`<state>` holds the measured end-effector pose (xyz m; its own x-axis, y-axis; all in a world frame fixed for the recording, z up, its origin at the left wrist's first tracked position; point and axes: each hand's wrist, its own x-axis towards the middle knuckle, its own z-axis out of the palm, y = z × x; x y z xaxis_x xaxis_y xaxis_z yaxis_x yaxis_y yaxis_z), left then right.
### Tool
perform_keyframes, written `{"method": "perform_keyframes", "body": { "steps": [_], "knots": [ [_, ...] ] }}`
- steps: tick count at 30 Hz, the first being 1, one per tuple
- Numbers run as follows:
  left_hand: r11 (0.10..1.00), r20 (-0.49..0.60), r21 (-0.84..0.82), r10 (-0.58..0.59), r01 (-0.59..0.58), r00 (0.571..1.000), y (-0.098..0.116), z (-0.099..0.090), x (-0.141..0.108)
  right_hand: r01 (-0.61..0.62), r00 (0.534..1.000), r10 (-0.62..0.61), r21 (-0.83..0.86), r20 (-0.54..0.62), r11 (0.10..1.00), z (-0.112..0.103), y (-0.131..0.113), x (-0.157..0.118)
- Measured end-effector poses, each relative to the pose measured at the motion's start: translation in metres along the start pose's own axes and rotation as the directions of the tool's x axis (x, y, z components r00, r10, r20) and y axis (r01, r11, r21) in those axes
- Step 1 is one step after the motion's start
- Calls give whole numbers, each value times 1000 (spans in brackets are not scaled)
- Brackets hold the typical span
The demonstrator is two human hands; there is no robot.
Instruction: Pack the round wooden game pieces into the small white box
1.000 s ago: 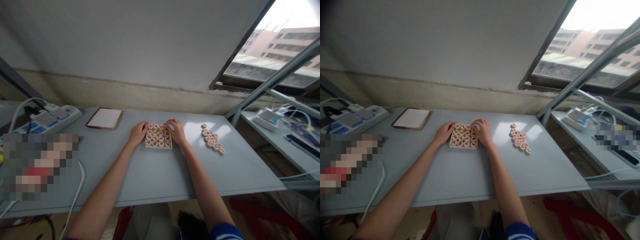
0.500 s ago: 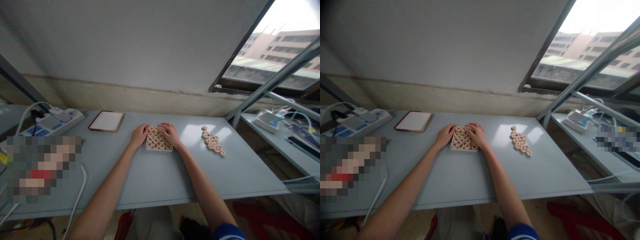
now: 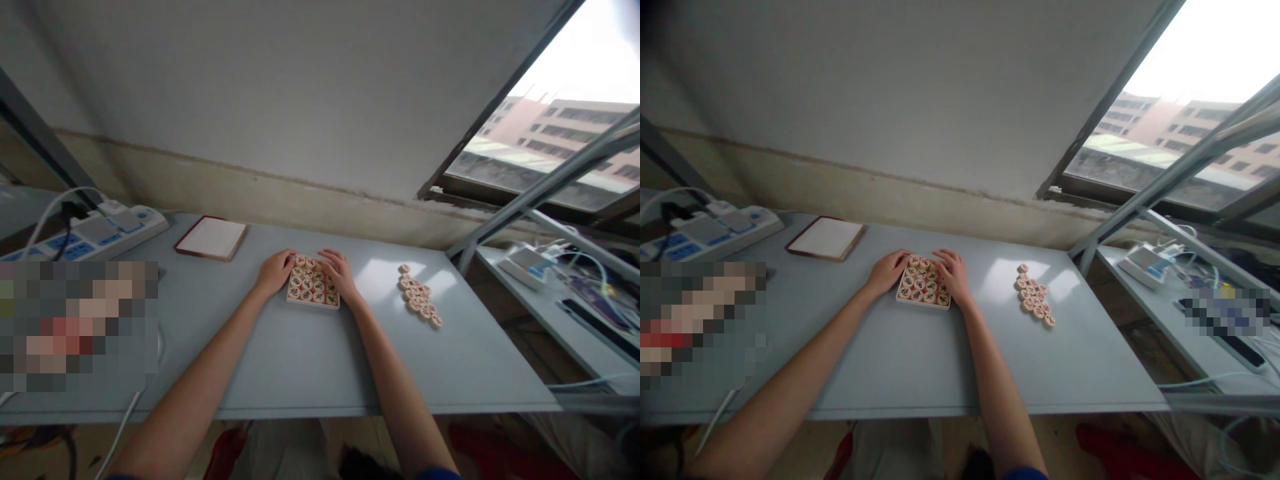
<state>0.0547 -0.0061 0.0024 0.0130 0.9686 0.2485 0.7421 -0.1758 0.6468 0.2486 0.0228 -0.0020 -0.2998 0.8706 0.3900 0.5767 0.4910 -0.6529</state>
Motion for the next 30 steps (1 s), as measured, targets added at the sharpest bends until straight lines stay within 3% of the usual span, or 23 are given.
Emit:
{"method": "perform_keyframes", "body": {
  "steps": [4,9,12,14,16,19,20,22,27,30],
  "knots": [
    [1000,-3,-13,10,-10,1000,0,-2,-1,-46,998,49,62,-43,997,-2,3,-1],
    [1000,-3,-8,7,-7,1000,1,-3,-2,-24,999,21,70,36,997,-1,7,0],
    [1000,4,-2,5,-5,1000,1,-2,-1,-19,1000,19,42,19,999,-2,8,1],
    [1000,15,3,3,-3,1000,0,-2,-1,-35,998,33,-25,-59,999,-11,9,1],
    [1000,22,2,-4,4,1000,0,-2,0,-116,968,71,-179,-239,977,-25,10,0],
    [1000,27,-5,-6,6,1000,-1,-2,0,-407,817,143,-385,-558,828,-51,16,-5],
    [1000,28,-6,-4,4,1000,-2,-2,1,-498,768,167,-412,-618,763,-58,19,-7],
    [1000,31,-9,-2,2,1000,-4,-1,2,-617,716,224,-449,-661,647,-68,30,-12],
    [1000,23,-28,1,-1,1000,-7,1,3,-711,701,383,-553,-601,433,-74,64,-20],
    [1000,15,-29,11,-10,1000,-6,1,2,-645,764,364,-635,-532,425,-72,68,-22]
  ]
}}
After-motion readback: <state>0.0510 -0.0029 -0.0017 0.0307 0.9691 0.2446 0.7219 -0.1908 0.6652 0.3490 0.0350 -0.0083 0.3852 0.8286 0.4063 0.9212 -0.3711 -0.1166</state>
